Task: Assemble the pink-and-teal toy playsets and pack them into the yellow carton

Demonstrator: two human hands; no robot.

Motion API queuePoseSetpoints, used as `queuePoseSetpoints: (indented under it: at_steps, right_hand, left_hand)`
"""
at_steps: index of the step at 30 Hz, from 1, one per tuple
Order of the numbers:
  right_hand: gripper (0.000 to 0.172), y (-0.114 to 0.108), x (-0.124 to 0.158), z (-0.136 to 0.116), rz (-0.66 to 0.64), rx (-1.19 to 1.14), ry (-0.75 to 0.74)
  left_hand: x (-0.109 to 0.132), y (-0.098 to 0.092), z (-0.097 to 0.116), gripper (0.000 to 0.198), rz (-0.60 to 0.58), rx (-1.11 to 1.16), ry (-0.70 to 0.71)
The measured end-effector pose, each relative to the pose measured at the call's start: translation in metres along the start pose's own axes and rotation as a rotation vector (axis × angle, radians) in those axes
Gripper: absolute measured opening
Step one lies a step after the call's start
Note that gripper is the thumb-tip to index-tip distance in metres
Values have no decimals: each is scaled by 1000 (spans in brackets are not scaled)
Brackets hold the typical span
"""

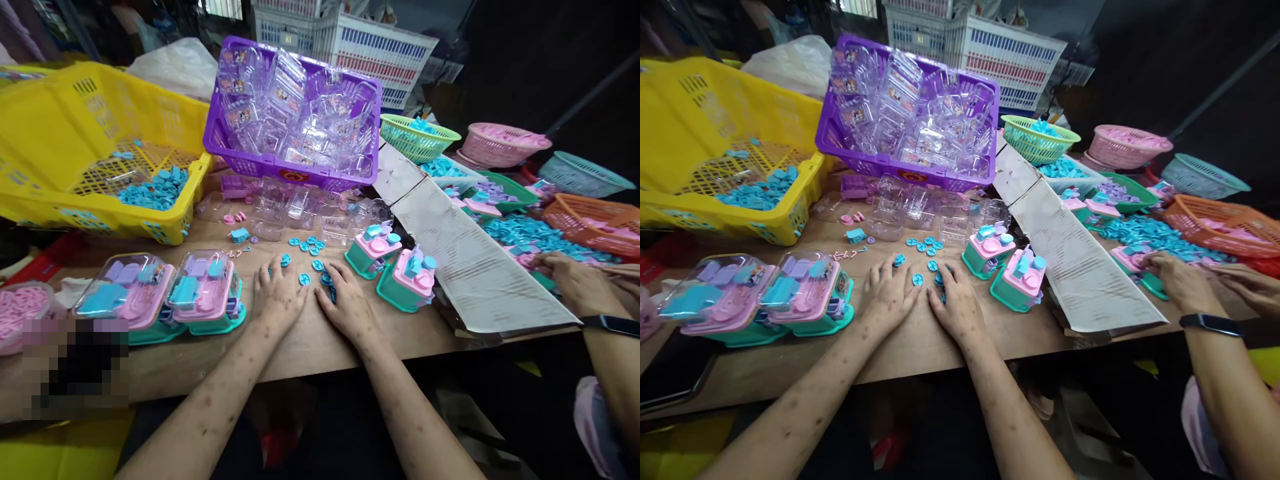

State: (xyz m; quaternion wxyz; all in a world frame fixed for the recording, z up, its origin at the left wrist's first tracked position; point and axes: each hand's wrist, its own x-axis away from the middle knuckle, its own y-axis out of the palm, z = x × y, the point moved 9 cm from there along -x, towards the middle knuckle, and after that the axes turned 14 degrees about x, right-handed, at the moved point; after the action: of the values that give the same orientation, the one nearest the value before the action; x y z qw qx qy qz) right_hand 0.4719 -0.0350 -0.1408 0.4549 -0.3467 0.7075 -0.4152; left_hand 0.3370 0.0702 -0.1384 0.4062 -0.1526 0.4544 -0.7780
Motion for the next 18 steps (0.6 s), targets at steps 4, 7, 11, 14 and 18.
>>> queuePoseSetpoints:
  at_steps: [4, 7, 11, 14, 18]
  right_hand:
    - [46, -4, 5, -2, 56, -64, -9]
    - [50, -3, 8, -4, 45, -38, 2]
    - [60, -2, 6, -8, 17, 60, 48]
    - [65, 5, -3, -12, -75, 130, 89]
    - [59, 18, -38, -26, -214, 198, 66]
  left_hand:
    - [-31, 2, 10, 57, 75, -4, -45]
    - [-57, 5, 18, 49, 177, 84, 19]
    - [-90, 2, 33, 31, 210, 184, 147]
    - [-94, -15, 43, 31, 256, 256, 213]
    - [-55, -50, 36, 30, 411, 419, 264]
